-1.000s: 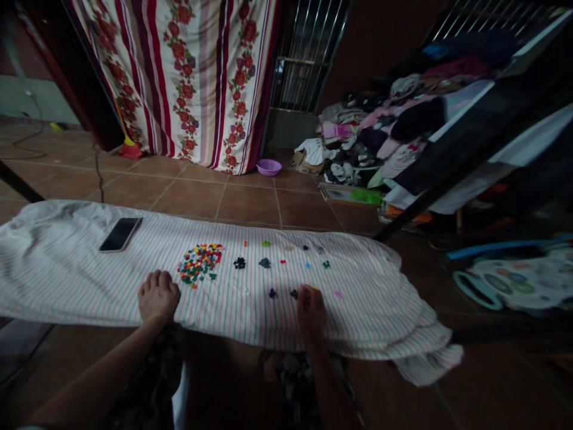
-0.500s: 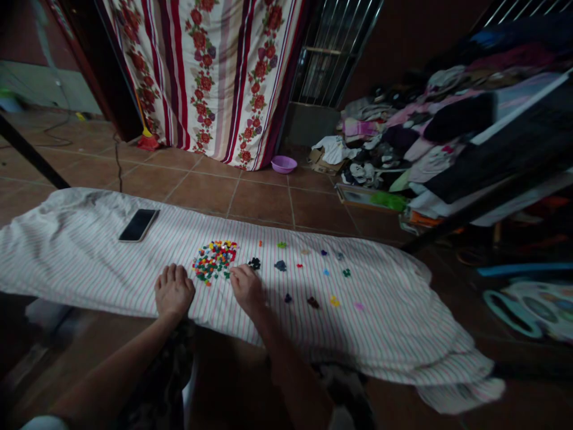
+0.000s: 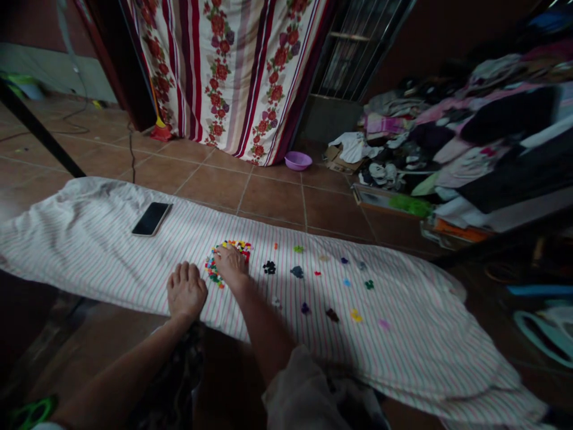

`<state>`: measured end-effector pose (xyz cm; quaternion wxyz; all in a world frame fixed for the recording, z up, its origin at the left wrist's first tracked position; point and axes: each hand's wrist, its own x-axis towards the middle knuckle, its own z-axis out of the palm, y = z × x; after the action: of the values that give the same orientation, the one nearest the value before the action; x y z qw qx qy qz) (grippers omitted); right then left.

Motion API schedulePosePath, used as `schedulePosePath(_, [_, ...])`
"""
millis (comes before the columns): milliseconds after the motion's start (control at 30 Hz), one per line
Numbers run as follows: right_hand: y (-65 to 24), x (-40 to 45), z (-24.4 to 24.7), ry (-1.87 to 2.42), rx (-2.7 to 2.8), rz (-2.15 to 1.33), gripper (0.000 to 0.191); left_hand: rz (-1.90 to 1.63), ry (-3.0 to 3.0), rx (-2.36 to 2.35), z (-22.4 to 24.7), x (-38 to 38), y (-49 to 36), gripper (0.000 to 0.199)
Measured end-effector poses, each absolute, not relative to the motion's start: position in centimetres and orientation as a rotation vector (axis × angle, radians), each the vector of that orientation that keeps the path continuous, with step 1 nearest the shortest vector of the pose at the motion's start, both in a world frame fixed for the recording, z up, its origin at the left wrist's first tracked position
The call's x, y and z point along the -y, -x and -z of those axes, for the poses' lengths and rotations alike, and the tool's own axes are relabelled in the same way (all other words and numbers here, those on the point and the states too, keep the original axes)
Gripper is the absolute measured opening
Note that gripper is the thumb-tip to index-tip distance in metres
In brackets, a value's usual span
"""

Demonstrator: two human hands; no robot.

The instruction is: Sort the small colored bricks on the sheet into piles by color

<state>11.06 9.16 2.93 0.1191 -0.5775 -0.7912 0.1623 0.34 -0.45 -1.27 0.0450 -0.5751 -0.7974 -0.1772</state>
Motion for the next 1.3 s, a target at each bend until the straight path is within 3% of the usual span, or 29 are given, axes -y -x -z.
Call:
schedulePosePath(433, [-8.5,-10.8,-4.1,1.917,2.386,-0.48,0.025,0.483,1.749,2.437,1.4,0.3,-0.4,0.049])
schedulePosePath(1300, [-13.8,-6.5,-4.4,1.553,1.942,-0.657,0.011,0.519,1.76,2.371,0.1,1.1,-0.6,0.038])
